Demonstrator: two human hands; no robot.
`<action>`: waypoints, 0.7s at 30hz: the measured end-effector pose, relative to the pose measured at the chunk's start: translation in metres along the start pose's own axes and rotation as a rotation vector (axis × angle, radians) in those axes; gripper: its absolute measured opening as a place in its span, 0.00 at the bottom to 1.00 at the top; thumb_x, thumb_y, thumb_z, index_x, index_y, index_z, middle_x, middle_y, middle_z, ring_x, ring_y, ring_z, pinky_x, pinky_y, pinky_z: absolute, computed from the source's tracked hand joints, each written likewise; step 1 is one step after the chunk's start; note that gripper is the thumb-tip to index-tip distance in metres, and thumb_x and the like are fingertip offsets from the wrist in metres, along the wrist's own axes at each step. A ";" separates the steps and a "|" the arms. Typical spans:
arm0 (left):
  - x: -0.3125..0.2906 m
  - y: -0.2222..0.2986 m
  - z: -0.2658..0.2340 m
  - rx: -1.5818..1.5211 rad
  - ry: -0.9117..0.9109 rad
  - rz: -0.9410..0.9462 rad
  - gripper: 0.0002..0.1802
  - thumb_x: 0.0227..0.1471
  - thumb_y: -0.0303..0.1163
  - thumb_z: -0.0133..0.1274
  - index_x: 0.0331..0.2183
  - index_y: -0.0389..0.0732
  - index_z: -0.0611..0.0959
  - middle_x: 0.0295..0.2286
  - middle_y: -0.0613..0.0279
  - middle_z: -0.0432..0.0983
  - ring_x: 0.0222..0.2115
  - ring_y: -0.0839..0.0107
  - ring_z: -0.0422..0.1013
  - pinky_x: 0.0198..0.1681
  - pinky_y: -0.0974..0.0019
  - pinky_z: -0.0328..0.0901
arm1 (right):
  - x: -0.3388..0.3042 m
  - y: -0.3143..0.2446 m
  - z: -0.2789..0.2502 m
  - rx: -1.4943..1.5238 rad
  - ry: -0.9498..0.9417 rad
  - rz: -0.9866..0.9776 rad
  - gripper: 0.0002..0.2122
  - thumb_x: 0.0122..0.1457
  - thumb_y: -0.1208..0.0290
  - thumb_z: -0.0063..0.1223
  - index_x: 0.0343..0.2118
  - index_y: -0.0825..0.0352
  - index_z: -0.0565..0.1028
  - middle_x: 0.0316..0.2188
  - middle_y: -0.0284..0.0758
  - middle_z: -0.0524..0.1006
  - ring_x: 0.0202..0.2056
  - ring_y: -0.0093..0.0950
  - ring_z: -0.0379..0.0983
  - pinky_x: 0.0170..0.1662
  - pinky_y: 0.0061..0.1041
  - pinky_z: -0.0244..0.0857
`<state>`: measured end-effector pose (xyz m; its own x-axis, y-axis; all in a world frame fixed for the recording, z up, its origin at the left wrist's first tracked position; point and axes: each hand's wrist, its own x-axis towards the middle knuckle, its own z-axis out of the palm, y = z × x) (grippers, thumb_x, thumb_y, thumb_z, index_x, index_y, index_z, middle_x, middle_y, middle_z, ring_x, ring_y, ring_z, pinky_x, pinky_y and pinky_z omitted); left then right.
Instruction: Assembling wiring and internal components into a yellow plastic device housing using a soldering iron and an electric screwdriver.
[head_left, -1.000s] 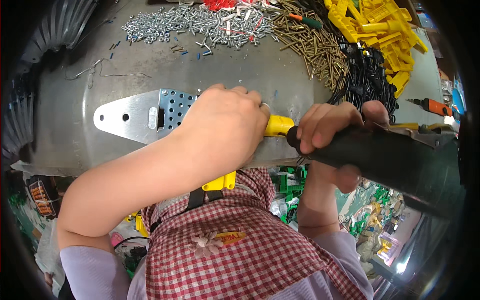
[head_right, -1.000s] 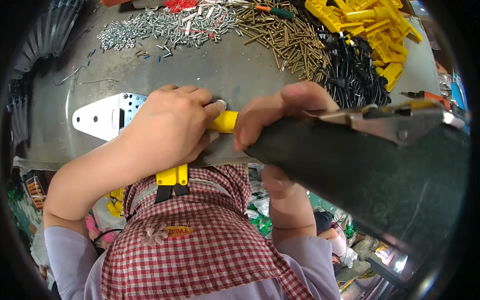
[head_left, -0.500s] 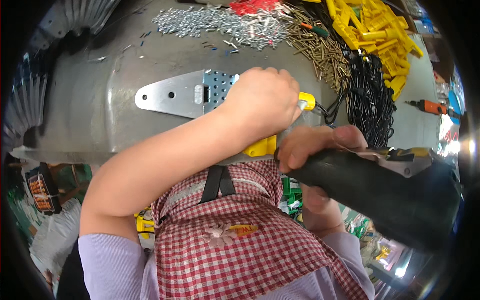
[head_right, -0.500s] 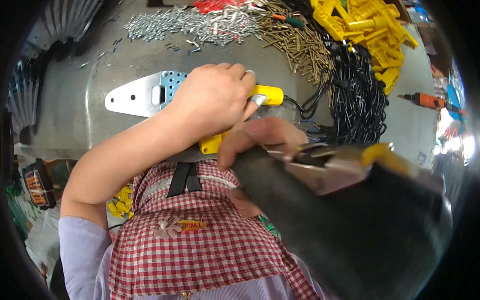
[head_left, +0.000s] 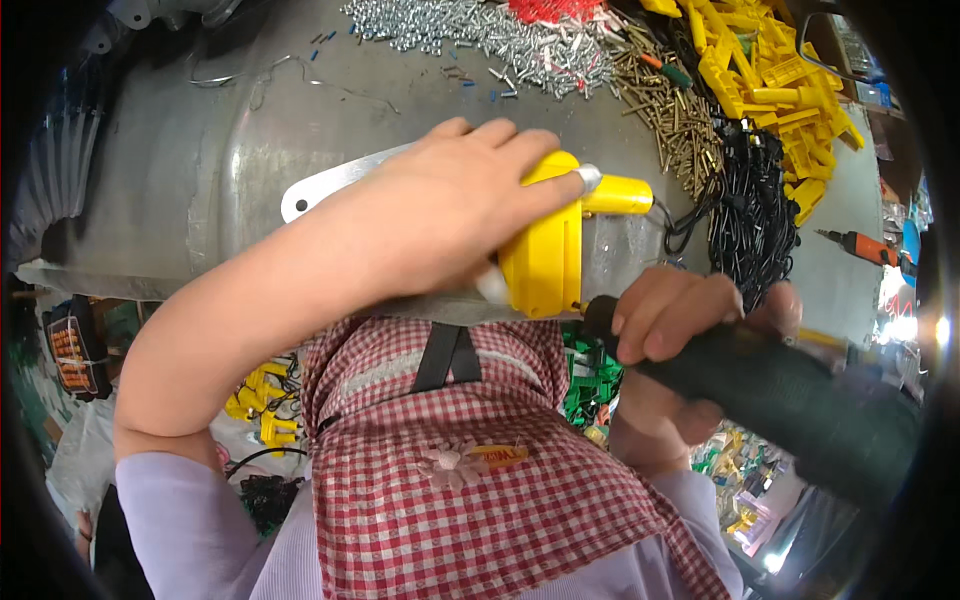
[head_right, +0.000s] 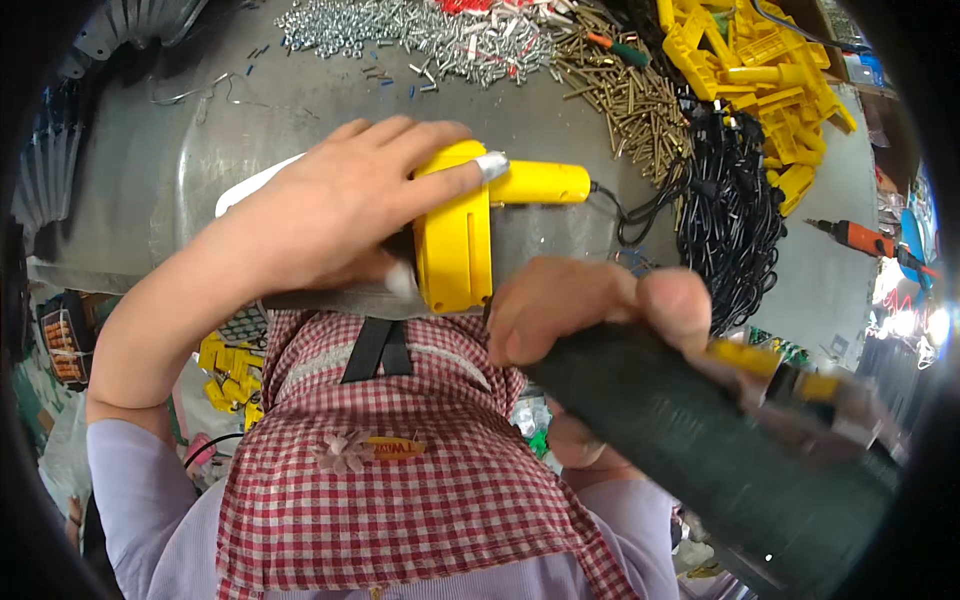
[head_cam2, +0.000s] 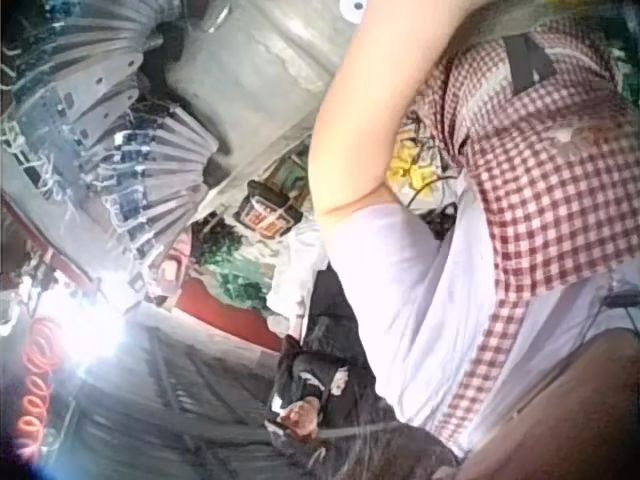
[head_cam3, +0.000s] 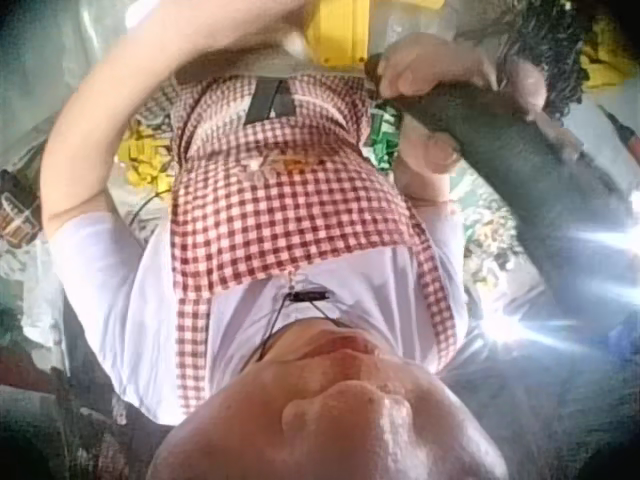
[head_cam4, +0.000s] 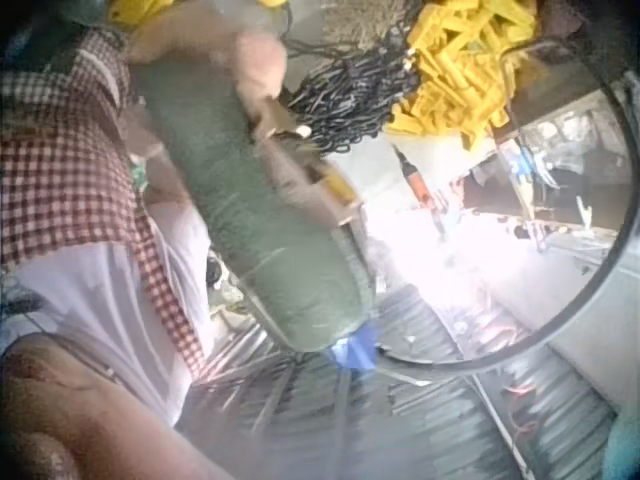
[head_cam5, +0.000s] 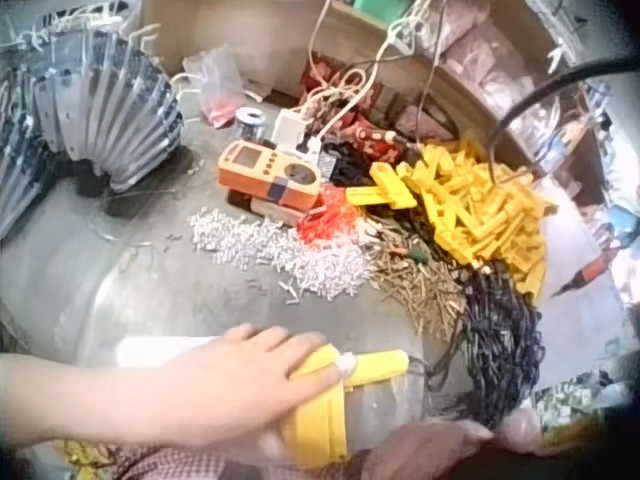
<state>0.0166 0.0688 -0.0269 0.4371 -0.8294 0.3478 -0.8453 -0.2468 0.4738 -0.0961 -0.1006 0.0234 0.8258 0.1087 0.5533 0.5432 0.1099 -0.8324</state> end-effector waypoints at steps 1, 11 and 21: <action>-0.005 -0.005 -0.003 -0.001 0.000 0.042 0.42 0.32 0.31 0.64 0.53 0.48 0.68 0.47 0.52 0.66 0.46 0.53 0.65 0.49 0.54 0.60 | 0.004 0.002 -0.002 0.001 0.001 0.002 0.39 0.49 0.52 0.59 0.61 0.57 0.53 0.24 0.35 0.70 0.20 0.28 0.68 0.27 0.28 0.63; -0.016 -0.003 0.006 0.050 0.096 0.013 0.41 0.29 0.30 0.64 0.51 0.54 0.71 0.45 0.51 0.67 0.45 0.52 0.66 0.47 0.53 0.63 | 0.008 0.006 -0.001 0.025 -0.141 0.028 0.36 0.53 0.52 0.55 0.61 0.58 0.52 0.23 0.34 0.70 0.19 0.27 0.67 0.25 0.27 0.63; -0.021 0.005 0.005 0.346 0.049 -0.025 0.34 0.37 0.30 0.57 0.51 0.57 0.72 0.43 0.56 0.67 0.36 0.59 0.67 0.41 0.59 0.63 | 0.001 -0.006 0.018 -0.475 0.343 0.168 0.38 0.54 0.42 0.46 0.59 0.63 0.50 0.24 0.30 0.67 0.21 0.23 0.64 0.27 0.24 0.60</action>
<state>0.0014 0.0821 -0.0357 0.4660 -0.7979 0.3823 -0.8846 -0.4289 0.1833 -0.1011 -0.0829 0.0301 0.8649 -0.2467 0.4371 0.3440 -0.3429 -0.8741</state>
